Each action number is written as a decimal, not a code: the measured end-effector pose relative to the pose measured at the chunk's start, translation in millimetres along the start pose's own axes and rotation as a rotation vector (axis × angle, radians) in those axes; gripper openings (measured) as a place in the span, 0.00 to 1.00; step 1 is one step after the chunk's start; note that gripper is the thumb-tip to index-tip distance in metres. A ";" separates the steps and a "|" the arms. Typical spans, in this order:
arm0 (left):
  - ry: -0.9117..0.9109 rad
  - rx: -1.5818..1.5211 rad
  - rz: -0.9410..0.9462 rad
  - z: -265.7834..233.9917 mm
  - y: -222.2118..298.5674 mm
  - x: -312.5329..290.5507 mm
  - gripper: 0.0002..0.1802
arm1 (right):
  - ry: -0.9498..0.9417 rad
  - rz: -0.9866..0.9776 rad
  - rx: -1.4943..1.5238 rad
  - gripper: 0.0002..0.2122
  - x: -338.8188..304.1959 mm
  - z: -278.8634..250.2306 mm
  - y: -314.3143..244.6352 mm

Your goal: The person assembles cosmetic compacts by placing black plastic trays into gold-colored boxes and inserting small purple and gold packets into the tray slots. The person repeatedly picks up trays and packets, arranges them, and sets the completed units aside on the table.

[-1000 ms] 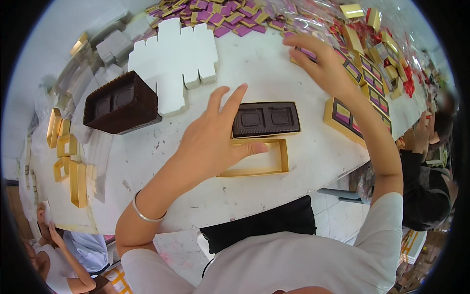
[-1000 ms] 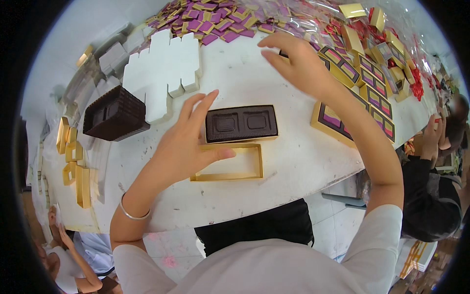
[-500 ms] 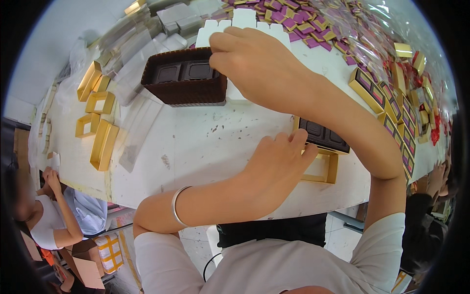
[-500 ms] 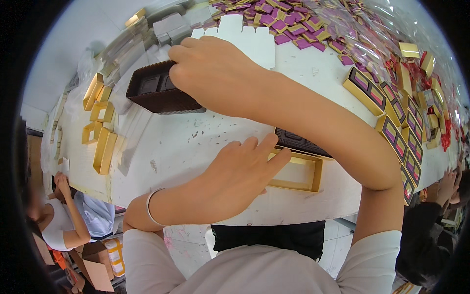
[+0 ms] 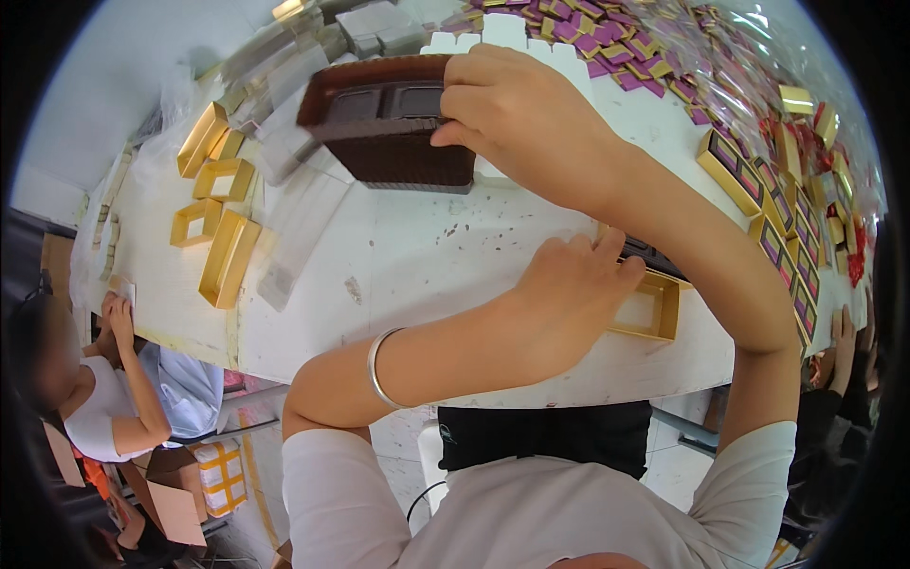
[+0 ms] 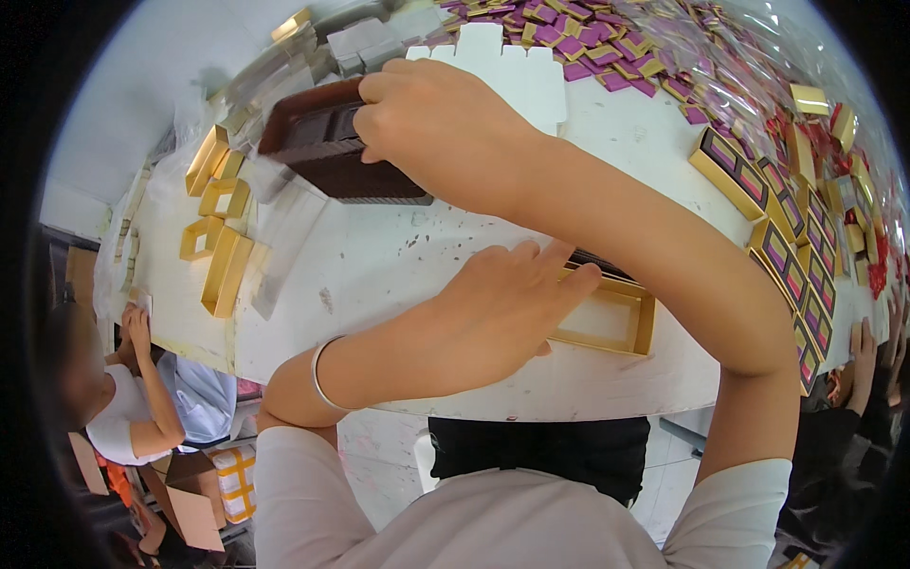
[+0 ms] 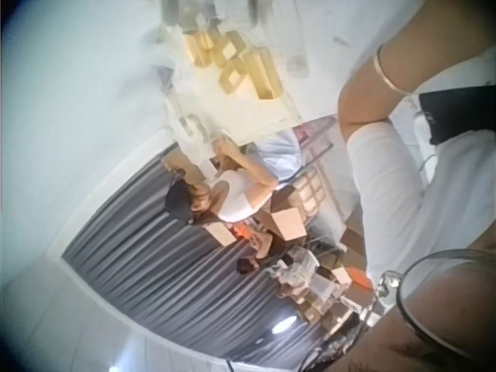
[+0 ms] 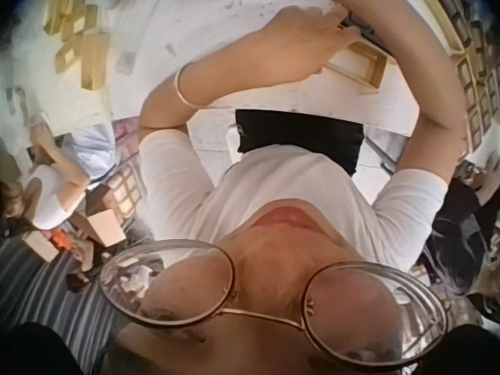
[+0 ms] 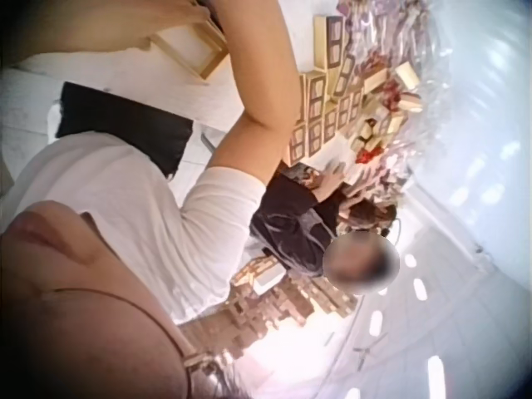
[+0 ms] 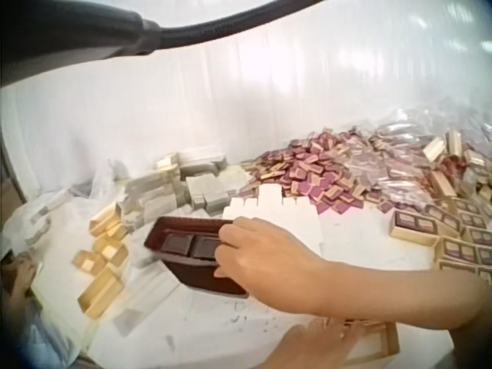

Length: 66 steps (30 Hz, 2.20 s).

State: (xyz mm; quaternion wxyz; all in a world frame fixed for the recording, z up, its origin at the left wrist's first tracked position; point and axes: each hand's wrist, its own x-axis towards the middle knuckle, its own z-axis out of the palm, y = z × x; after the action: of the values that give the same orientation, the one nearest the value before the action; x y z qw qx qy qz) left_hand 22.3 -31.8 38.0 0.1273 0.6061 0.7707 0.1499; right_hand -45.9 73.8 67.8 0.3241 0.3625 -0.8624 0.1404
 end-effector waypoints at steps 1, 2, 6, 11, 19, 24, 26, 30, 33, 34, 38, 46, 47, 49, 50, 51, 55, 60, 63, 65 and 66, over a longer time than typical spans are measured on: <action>-0.008 -0.011 -0.002 -0.5 -0.2 2.8 0.32 | 0.059 -0.004 -0.002 0.01 0.1 -4.8 1.0; -0.035 -0.038 -0.016 -3.6 -1.2 4.5 0.32 | 0.118 -0.008 -0.006 0.02 0.1 -11.0 1.7; 0.095 -0.103 -0.112 -17.7 0.0 -11.8 0.32 | 0.357 0.448 0.508 0.05 -23.6 -76.3 -14.2; 0.404 0.058 -0.187 -65.1 -2.8 -11.7 0.44 | 0.430 1.081 0.871 0.11 -134.4 -163.4 -15.0; 0.381 -0.091 0.014 -35.6 18.1 -5.5 0.36 | 0.108 1.146 1.202 0.18 -171.0 -138.9 -52.2; 0.213 -0.353 -0.073 -11.8 6.0 -11.8 0.37 | -0.271 0.517 0.345 0.22 -176.5 -137.8 -81.6; 0.177 -0.389 -0.131 -10.1 6.3 -14.0 0.42 | -0.272 0.552 0.299 0.21 -182.8 -140.7 -77.4; 0.108 -0.373 -0.219 -7.8 -5.4 -22.6 0.47 | -0.359 0.559 0.227 0.19 -187.5 -147.9 -69.4; 0.104 -0.443 -0.167 10.6 -9.5 -22.1 0.46 | -0.389 0.501 0.236 0.20 -184.2 -133.7 -69.1; 0.106 -0.444 -0.154 16.0 -10.2 -19.2 0.45 | -0.394 0.479 0.239 0.21 -183.2 -127.8 -71.0; 0.087 -0.424 -0.188 15.5 -14.3 -15.9 0.42 | -0.366 0.591 0.537 0.21 -182.9 -119.3 -71.1; 0.103 -0.514 -0.131 14.7 -22.7 -14.1 0.38 | -0.453 -0.090 -0.252 0.15 -203.3 -107.0 -67.2; 0.103 -0.522 -0.120 15.0 -23.5 -13.6 0.37 | -0.491 -0.150 -0.323 0.14 -204.3 -105.7 -65.8; 0.098 -0.530 -0.120 16.0 -24.7 -14.4 0.36 | -0.566 -0.135 -0.360 0.15 -195.1 -105.3 -69.1; 0.096 -0.534 -0.120 16.4 -24.5 -14.9 0.35 | -0.603 -0.128 -0.378 0.16 -190.7 -107.1 -72.2; 0.101 -0.527 -0.138 16.9 -24.1 -16.7 0.36 | -0.629 -0.073 -0.326 0.18 -185.6 -111.4 -74.7; 0.141 -0.512 -0.146 19.9 -21.8 -16.3 0.37 | -0.689 0.109 -0.193 0.29 -199.4 -110.6 -88.5; 0.192 -0.510 -0.133 29.6 -17.4 -17.2 0.37 | -0.262 0.251 0.049 0.21 -197.2 -117.9 -50.9; 0.251 -0.488 -0.119 38.1 -2.6 -7.3 0.40 | 0.009 0.423 -0.135 0.11 -179.3 -121.6 21.1; 0.269 -0.459 -0.080 31.9 3.5 0.2 0.42 | -0.002 0.650 -0.096 0.10 -176.4 -101.1 88.1; 0.306 -0.402 -0.063 26.8 2.4 2.5 0.43 | -0.002 0.720 -0.053 0.11 -173.0 -87.8 114.8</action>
State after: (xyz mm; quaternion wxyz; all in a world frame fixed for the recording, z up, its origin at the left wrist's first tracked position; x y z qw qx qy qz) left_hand 34.1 -26.8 14.1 0.1318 0.5146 0.7540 0.3863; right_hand 3.2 288.2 18.5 0.2624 0.0272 -0.9384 0.2231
